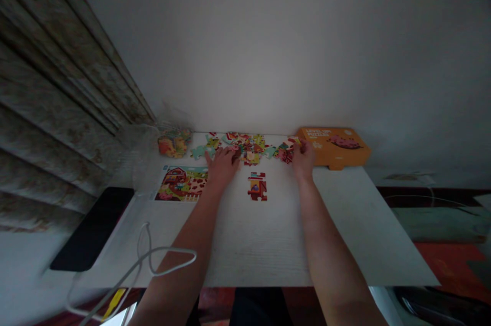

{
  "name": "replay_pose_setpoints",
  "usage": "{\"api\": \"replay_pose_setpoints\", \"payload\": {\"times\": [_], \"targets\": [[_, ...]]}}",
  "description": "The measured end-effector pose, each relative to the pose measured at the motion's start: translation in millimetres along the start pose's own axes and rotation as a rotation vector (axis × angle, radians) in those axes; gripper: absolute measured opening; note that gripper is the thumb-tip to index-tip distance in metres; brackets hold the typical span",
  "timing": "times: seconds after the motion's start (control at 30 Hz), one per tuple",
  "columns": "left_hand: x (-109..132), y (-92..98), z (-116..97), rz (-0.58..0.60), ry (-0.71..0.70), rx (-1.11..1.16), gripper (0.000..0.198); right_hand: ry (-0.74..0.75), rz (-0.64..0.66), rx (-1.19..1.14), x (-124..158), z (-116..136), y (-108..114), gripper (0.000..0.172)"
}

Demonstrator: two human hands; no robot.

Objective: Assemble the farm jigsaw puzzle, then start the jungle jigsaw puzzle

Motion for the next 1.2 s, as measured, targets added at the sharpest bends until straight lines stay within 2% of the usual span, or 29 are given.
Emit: {"api": "replay_pose_setpoints", "payload": {"times": [0.07, 0.13, 0.33, 0.47, 0.57, 0.63, 0.7, 0.8, 0.9, 1.0, 1.13, 1.2], "targets": [[0.2, 4.6, 7.1, -0.024, 0.067, -0.026, 0.04, 0.005, -0.077, -0.012, -3.0, -1.4, 9.4, 0.045], [0.8, 7.7, 14.0, -0.034, 0.121, -0.043, 0.042, -0.006, -0.086, -0.033, -4.1, -3.0, 11.6, 0.046], [1.2, 11.6, 37.7, -0.038, 0.247, -0.067, 0.05, -0.007, -0.024, -0.07, -3.0, -2.9, 3.5, 0.05], [-1.2, 10.9, 46.2, -0.062, 0.282, -0.055, 0.054, -0.018, 0.06, -0.033, -1.0, -6.2, -5.7, 0.043], [-5.2, 4.2, 40.1, -0.04, 0.22, -0.046, 0.059, 0.003, 0.205, 0.099, 4.9, -5.1, -19.2, 0.034], [-7.3, -4.6, 29.4, 0.017, 0.13, -0.037, 0.06, 0.075, 0.27, 0.265, 11.2, 1.2, -26.5, 0.03], [-7.4, -12.0, 16.3, 0.061, 0.042, -0.024, 0.059, 0.154, 0.281, 0.421, 18.7, 9.6, -31.4, 0.029], [-6.6, -12.7, -1.5, 0.027, -0.029, 0.0, 0.059, 0.202, 0.293, 0.519, 31.4, 19.1, -39.8, 0.035], [-12.2, -9.4, -12.9, -0.03, -0.014, 0.022, 0.059, 0.222, 0.411, 0.556, 46.0, 23.9, -56.3, 0.043], [-30.2, -9.5, -17.7, -0.024, 0.022, 0.014, 0.061, 0.249, 0.535, 0.585, 57.1, 27.0, -69.6, 0.048], [-58.5, -7.3, -16.1, -0.017, -0.003, -0.03, 0.06, 0.266, 0.566, 0.59, 58.9, 30.9, -72.2, 0.045], [-62.6, -6.8, -8.6, -0.01, 0.001, -0.066, 0.06, 0.253, 0.562, 0.601, 57.3, 30.2, -71.5, 0.042]]}}
Point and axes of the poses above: each hand's wrist, its own x-axis away from the middle knuckle, its own y-axis out of the back of the hand, z = x × y, the point moved 9 cm from there along -x, towards the middle knuckle, and after that the axes turned 6 degrees about -x, right-handed, at the moved point
